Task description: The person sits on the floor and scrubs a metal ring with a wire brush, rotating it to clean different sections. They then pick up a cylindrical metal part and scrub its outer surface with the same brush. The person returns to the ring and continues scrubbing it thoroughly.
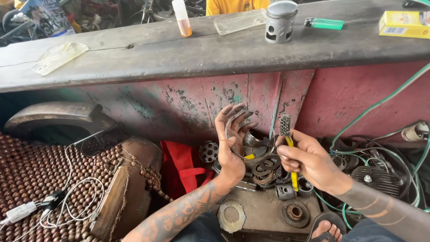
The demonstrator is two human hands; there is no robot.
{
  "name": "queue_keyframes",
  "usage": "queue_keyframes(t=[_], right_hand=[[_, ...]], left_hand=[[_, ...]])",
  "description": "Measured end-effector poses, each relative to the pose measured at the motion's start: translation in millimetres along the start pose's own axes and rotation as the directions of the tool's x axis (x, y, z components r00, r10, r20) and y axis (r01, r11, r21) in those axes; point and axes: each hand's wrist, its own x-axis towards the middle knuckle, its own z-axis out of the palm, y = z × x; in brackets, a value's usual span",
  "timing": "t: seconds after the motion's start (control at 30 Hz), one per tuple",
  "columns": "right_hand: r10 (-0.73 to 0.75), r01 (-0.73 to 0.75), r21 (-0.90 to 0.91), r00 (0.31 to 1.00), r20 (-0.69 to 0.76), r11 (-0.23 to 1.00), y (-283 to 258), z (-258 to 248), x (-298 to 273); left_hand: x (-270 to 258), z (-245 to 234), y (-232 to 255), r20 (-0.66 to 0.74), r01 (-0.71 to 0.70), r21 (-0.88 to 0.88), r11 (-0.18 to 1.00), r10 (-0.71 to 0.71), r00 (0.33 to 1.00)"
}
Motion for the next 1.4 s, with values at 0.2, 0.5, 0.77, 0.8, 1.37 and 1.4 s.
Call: queue_keyframes(t=[0.2,0.5,0.77,0.8,1.37,1.4], right_hand=[[0.129,-0.125,0.042,0.985,-0.113,0.991,12,3,2],[0.106,-0.112,-0.019,0.978,-0.181,0.994,-4,-1,10],[0.181,-0.165,0.090,0.959,-0.217,0.982,-4,-7,7],[0.181,-0.165,0.091,0.959,-0.219,0.982,-7,-4,4],[-0.133,0.037,-0.370,0.963,-0.236,0.928,-50,-43,-2],[-0.129,0.034,-0.368,0.962,-0.239,0.929,-51,-41,-3]], left_hand=[[-9,-4,1,0.050,-0.026,0.027,0.999,0.025,0.998],[-8,5,2,0.108,-0.043,0.001,0.999,0.043,0.993],[-15,14,1,0.151,-0.010,0.062,0.998,0.001,0.988],[-15,16,4,0.152,-0.008,0.062,0.998,-0.001,0.988],[-16,14,15,0.516,0.850,-0.035,0.526,-0.719,0.466],[-16,16,17,0.515,0.852,-0.035,0.522,-0.721,0.463]])
